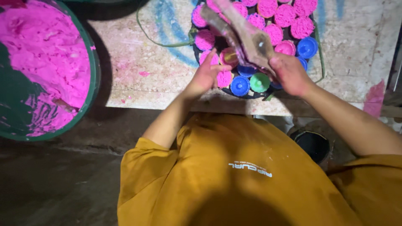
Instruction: The person scoops pink paste from a green bucket and fills small plastic cups arranged in a tray using a handheld metal scoop. The person repeatedly loads the scoop and deposits paste into each cup, working across the tray.
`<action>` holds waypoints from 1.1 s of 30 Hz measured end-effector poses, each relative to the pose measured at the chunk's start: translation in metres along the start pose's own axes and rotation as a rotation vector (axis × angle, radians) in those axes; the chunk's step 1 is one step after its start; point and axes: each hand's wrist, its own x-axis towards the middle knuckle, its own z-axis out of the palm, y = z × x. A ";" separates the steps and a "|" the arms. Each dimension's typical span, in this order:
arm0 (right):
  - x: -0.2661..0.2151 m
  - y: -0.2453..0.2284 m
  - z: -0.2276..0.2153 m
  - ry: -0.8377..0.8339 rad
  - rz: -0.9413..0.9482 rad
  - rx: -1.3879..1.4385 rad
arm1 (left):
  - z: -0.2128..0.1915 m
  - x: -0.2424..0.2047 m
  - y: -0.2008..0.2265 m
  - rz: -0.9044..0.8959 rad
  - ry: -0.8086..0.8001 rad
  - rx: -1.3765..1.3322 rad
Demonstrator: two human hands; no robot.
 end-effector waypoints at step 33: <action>-0.024 -0.044 -0.028 0.008 0.295 -0.449 | 0.059 0.123 0.045 0.402 0.079 -1.241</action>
